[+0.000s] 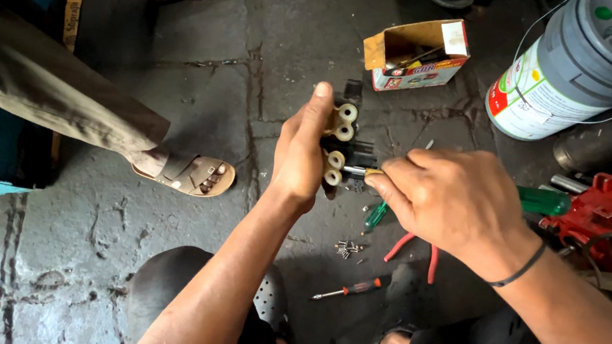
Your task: The person disassembles a mechanical component using a screwdriver to remove screws and small internal parts, then handles the main housing and several brass pieces.
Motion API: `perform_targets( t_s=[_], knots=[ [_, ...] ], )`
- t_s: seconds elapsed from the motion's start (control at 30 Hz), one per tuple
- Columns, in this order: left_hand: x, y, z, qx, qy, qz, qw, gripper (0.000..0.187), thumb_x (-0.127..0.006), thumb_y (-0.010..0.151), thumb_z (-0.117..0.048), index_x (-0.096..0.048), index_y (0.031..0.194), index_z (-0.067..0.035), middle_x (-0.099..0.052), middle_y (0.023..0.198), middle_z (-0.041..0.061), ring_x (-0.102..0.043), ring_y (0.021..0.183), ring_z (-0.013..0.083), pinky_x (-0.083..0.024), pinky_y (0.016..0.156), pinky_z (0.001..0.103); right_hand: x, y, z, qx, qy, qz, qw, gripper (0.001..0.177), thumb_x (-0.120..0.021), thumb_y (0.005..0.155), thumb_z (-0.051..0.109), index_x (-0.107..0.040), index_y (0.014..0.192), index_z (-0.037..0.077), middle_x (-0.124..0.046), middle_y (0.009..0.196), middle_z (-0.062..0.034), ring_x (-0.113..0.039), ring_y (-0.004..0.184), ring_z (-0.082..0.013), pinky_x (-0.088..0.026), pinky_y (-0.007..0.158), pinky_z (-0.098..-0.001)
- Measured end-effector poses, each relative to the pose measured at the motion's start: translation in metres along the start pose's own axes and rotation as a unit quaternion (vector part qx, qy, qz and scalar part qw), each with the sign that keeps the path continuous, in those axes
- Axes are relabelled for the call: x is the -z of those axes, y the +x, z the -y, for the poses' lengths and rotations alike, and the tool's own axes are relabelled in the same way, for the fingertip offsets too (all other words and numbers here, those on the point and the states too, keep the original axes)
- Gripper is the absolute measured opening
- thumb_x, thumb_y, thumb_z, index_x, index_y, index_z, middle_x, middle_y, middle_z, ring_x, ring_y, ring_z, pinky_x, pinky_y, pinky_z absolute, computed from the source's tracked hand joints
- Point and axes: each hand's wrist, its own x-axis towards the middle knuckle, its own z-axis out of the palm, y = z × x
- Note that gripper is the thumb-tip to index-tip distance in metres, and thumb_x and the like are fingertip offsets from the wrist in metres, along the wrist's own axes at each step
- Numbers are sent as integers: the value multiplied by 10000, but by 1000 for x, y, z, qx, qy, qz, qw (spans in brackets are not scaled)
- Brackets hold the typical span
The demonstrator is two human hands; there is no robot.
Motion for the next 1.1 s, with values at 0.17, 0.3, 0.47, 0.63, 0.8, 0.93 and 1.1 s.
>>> perform_targets(
  t_s=[0.17, 0.3, 0.47, 0.63, 0.8, 0.93, 1.1],
  knots=[
    [-3, -1, -6, -43, 10, 14, 999, 630, -498, 938, -625, -683, 1041, -31, -667, 935, 31, -590, 900, 130, -489, 819, 290, -4, -3, -3, -7, 33, 3, 999, 276, -728, 897, 365, -741, 751, 131, -641, 611, -36, -644, 513, -282, -498, 453, -410],
    [1, 3, 1, -57, 13, 8, 998, 651, -511, 981, -625, -681, 1039, 1, -635, 932, 50, -555, 881, 147, -472, 793, 306, -6, -3, -3, -10, 48, 4, 999, 272, -729, 903, 355, -741, 747, 133, -643, 605, -41, -642, 506, -281, -501, 458, -414],
    [1, 7, 5, -32, -35, -15, 999, 644, -502, 972, -625, -684, 1025, -9, -644, 933, 80, -569, 830, 176, -475, 719, 342, -7, -4, 6, -33, 36, -7, 999, 294, -731, 910, 352, -710, 723, 127, -638, 607, -48, -643, 507, -284, -505, 450, -409],
    [-3, 5, 6, 9, -117, -62, 991, 574, -509, 949, -602, -689, 1028, -62, -672, 951, 37, -614, 871, 151, -516, 781, 307, -13, -3, 14, -63, 51, -26, 996, 334, -718, 931, 352, -681, 703, 111, -648, 627, -71, -655, 529, -299, -496, 447, -424],
    [-1, 5, 4, 20, -248, -20, 968, 487, -545, 973, -558, -652, 1068, -93, -640, 961, 27, -615, 883, 166, -530, 791, 335, -16, 3, 12, -118, 152, 13, 981, 376, -703, 939, 346, -649, 672, 87, -667, 637, -109, -659, 572, -353, -496, 494, -468],
    [-5, 5, 0, 34, -280, -18, 959, 458, -541, 967, -544, -643, 1077, -112, -659, 971, 19, -642, 886, 166, -554, 788, 340, -17, 5, 15, -156, 148, 56, 975, 347, -709, 918, 318, -653, 670, 81, -672, 631, -134, -664, 587, -381, -507, 524, -499],
    [-3, 5, -11, 82, -258, -18, 963, 449, -512, 949, -573, -621, 1045, -147, -658, 884, 34, -652, 750, 196, -529, 520, 377, -22, -1, 3, -171, 149, 58, 972, 300, -702, 797, 170, -633, 1064, 53, -714, 758, -122, -698, 681, -369, -539, 616, -493]
  ],
)
